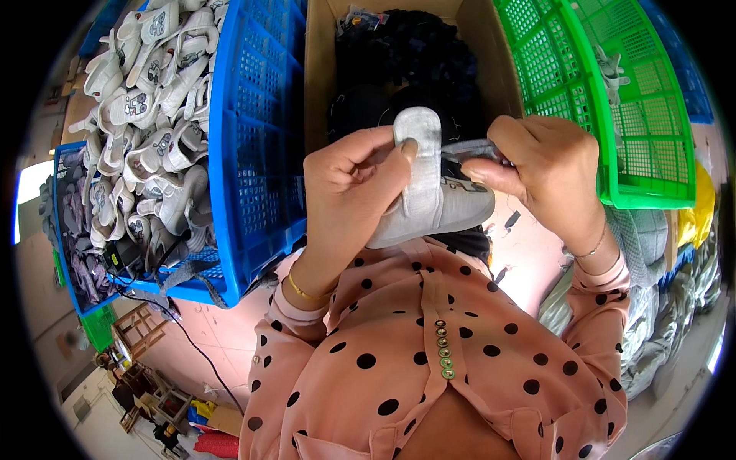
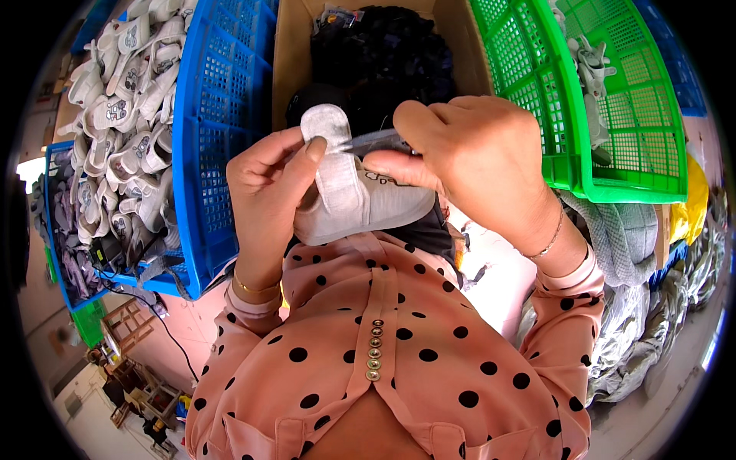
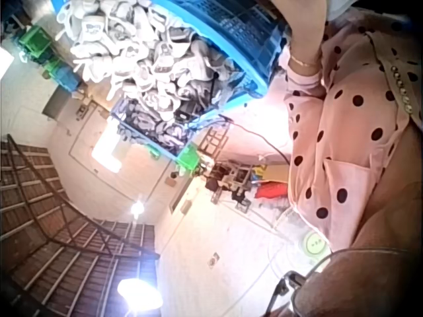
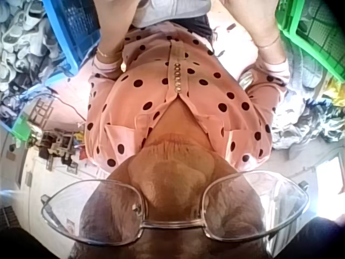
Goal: The person sits on the floor and uses scissors to trim excess fabric and threads from the edges of white slippers. They handle the slippers one at a time, turning them over to access different sides, and place the finished items into a blue basket.
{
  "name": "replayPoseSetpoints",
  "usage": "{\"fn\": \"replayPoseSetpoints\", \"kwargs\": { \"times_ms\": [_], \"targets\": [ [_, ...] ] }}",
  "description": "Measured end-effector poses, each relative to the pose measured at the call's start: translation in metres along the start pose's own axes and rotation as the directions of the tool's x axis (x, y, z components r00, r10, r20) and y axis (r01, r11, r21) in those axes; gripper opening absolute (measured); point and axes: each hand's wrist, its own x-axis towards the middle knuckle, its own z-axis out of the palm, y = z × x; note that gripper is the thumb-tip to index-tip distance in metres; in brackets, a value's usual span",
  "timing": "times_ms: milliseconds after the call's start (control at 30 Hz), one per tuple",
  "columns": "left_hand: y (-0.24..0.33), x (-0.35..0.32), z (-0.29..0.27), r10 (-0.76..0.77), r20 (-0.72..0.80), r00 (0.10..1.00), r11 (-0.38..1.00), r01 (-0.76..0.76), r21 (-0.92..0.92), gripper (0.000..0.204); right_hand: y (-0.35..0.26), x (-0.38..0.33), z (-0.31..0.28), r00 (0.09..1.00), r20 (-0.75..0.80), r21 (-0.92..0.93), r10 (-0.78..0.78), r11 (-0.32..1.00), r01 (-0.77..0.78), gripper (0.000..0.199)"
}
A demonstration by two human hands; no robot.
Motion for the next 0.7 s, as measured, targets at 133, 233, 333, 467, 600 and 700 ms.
{"fn": "replayPoseSetpoints", "kwargs": {
  "times_ms": [133, 233, 333, 467, 600, 700],
  "targets": [
    [-0.0016, 0.0020, -0.0017, -0.016, -0.010, 1.000, 0.999, 0.016, -0.034, 0.016, -0.0011, 0.0027, -0.0039, 0.997, -0.079, -0.118, -0.019, 0.993, 0.010, 0.042],
    [-0.0015, 0.0023, -0.0020, -0.021, 0.002, 1.000, 0.999, 0.021, -0.036, 0.016, 0.0028, 0.0040, -0.0021, 0.996, -0.084, -0.170, -0.015, 0.985, 0.000, 0.041],
    [-0.0007, 0.0020, -0.0018, -0.027, 0.010, 1.000, 0.999, 0.028, -0.029, 0.015, 0.0006, 0.0040, -0.0047, 1.000, -0.017, -0.169, 0.000, 0.986, -0.003, 0.040],
    [-0.0004, 0.0017, -0.0002, -0.028, 0.009, 1.000, 0.999, 0.028, -0.035, 0.015, 0.0014, 0.0047, -0.0047, 1.000, -0.011, -0.177, -0.011, 0.984, 0.009, 0.039],
    [0.0003, 0.0015, -0.0005, -0.023, 0.016, 1.000, 1.000, 0.023, -0.015, 0.015, 0.0015, 0.0043, -0.0049, 1.000, -0.001, -0.190, -0.018, 0.982, 0.017, 0.039],
    [0.0009, 0.0017, -0.0004, -0.033, 0.015, 0.999, 0.999, 0.033, -0.005, 0.015, 0.0013, 0.0048, -0.0055, 0.999, 0.005, -0.214, -0.038, 0.976, 0.038, 0.039]
  ]
}}
